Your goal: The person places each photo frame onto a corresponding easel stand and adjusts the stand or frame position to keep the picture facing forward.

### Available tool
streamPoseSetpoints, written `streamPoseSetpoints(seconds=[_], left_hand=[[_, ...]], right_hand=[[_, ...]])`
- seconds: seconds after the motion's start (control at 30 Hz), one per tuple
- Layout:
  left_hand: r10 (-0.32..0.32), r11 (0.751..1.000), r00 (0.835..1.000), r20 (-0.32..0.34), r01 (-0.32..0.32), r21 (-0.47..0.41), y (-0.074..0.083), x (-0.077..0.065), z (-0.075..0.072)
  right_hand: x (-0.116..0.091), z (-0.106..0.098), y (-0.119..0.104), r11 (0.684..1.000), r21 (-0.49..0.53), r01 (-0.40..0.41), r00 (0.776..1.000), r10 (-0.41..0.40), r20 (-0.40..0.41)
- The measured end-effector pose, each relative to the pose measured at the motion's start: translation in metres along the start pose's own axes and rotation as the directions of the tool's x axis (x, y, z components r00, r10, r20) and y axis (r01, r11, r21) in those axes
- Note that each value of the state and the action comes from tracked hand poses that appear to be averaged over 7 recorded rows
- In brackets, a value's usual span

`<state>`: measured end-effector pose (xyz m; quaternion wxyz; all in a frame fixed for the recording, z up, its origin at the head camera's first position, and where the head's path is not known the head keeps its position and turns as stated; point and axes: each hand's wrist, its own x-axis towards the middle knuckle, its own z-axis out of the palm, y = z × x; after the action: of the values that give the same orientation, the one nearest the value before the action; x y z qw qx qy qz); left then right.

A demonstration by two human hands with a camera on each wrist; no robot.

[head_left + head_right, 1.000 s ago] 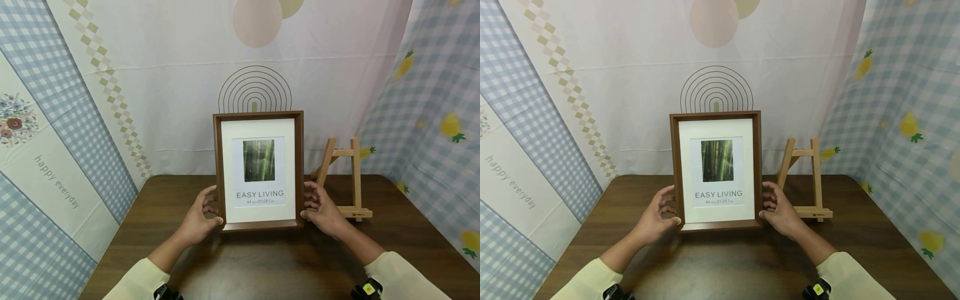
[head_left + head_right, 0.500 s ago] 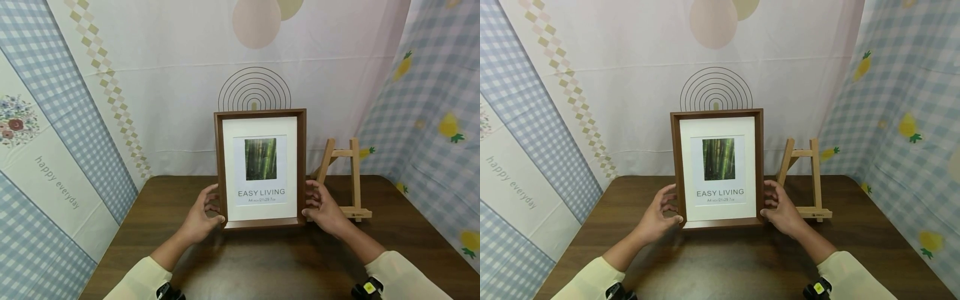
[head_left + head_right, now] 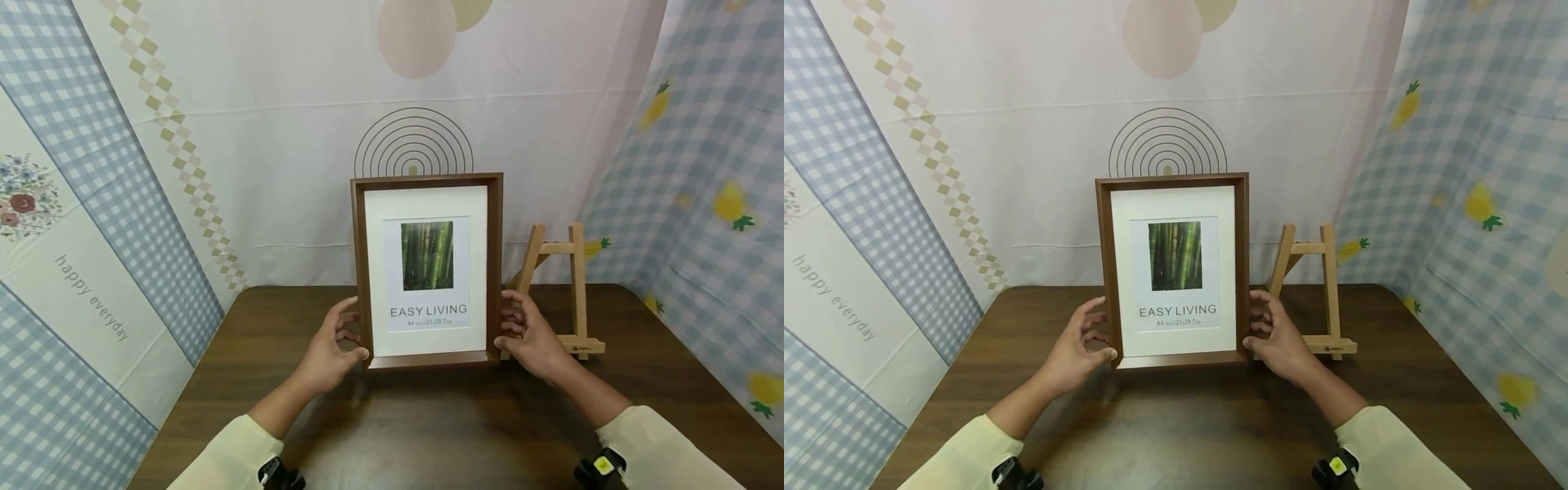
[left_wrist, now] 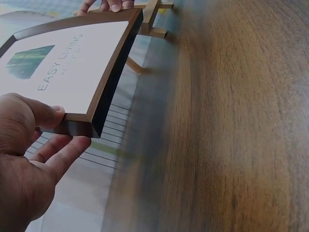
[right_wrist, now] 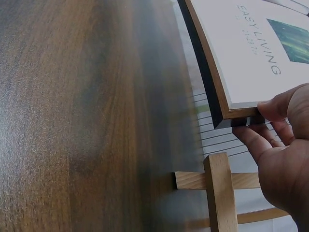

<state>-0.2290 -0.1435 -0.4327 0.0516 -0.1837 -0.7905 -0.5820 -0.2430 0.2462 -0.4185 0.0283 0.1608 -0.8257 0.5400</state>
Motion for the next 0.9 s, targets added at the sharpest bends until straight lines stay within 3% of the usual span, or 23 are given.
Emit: streamPoseSetpoints(seconds=[0.4, 0.9], left_hand=[[0.035, 0.999, 0.999, -0.008, -0.035, 0.020, 0.0051, 0.0055, 0.0036], [0.035, 0.999, 0.999, -0.009, -0.034, 0.020, 0.0063, 0.0080, 0.0038]], right_hand=[[-0.0001, -0.0043, 0.0001, 1.000, 0.019, 0.012, 1.000, -0.011, -0.009], [0.0004, -0.0060, -0.0009, 1.000, 0.013, 0.010, 1.000, -0.010, -0.007]])
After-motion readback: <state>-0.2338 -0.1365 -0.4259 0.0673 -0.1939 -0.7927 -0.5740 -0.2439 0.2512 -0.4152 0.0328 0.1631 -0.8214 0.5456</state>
